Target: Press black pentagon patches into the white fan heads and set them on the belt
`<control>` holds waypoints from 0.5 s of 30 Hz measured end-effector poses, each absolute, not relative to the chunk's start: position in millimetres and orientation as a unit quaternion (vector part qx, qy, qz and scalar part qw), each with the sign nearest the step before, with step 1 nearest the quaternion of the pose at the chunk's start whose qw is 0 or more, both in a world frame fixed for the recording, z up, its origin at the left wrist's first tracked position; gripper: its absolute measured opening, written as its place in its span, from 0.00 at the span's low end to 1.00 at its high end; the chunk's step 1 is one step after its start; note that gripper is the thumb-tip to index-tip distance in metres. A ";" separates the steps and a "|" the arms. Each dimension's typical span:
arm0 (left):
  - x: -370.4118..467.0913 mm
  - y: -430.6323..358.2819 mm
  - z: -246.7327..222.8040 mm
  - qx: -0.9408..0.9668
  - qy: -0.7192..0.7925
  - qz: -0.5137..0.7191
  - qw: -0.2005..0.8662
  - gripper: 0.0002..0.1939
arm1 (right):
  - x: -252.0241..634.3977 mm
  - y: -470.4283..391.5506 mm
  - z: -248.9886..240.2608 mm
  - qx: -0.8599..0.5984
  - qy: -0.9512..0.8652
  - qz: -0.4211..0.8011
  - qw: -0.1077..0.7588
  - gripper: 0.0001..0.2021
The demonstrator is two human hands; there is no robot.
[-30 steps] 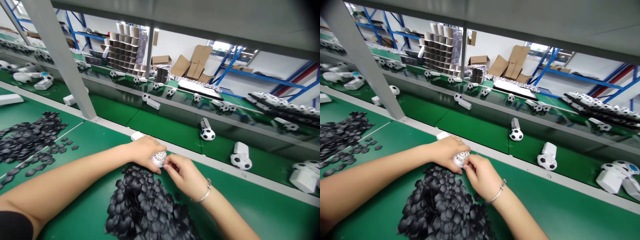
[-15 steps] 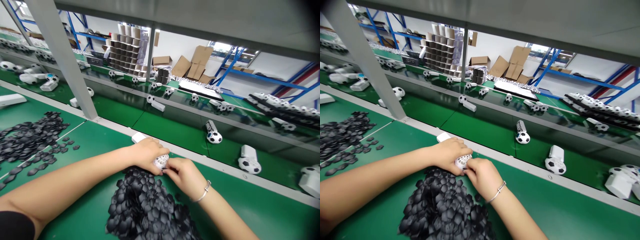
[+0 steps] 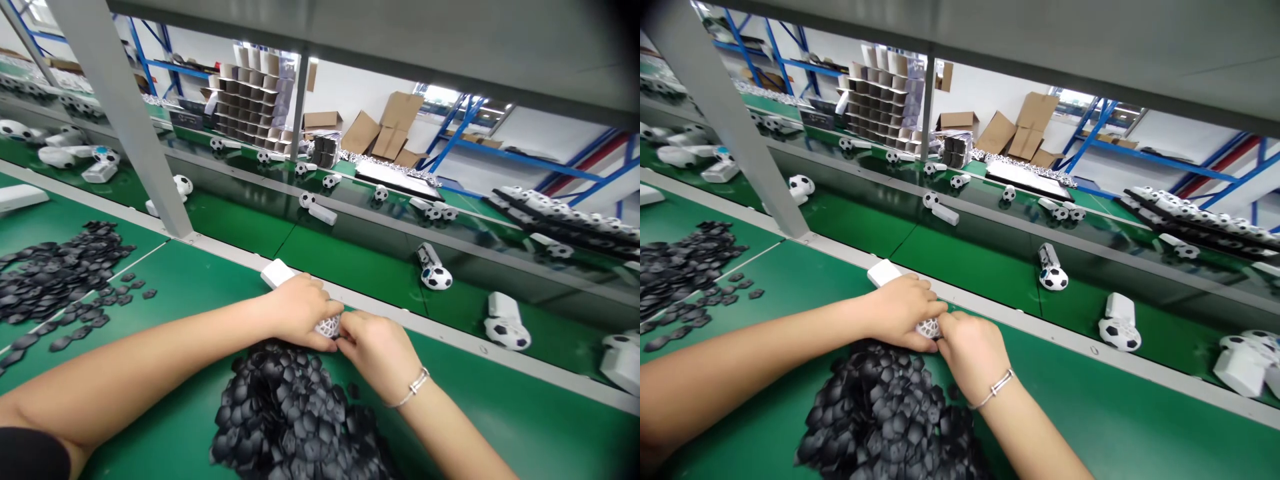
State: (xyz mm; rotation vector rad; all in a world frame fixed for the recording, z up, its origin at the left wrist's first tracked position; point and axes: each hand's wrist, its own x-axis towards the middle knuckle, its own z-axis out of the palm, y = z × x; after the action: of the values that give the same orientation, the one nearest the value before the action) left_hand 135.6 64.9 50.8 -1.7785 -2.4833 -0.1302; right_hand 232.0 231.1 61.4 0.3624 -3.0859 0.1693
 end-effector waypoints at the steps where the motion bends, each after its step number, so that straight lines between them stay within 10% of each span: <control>1: 132.7 63.6 49.9 -0.582 -0.811 -0.048 0.039 0.28 | 234.0 231.9 63.7 0.127 -0.990 0.062 -0.016 0.05; 8: 115.0 56.9 45.3 -0.560 -0.826 -0.071 0.018 0.24 | 255.8 214.3 79.9 0.073 -0.973 -0.028 -0.218 0.10; 15: 113.6 55.8 44.5 -0.511 -0.855 -0.084 0.007 0.22 | 264.3 193.2 63.4 0.051 -0.979 -0.050 -0.193 0.15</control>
State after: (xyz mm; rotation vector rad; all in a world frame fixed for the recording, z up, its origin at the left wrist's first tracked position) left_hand 113.6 55.8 44.5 -1.5991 -2.6747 -0.2641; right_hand 264.3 193.2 63.4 0.1827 -3.5210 -0.1797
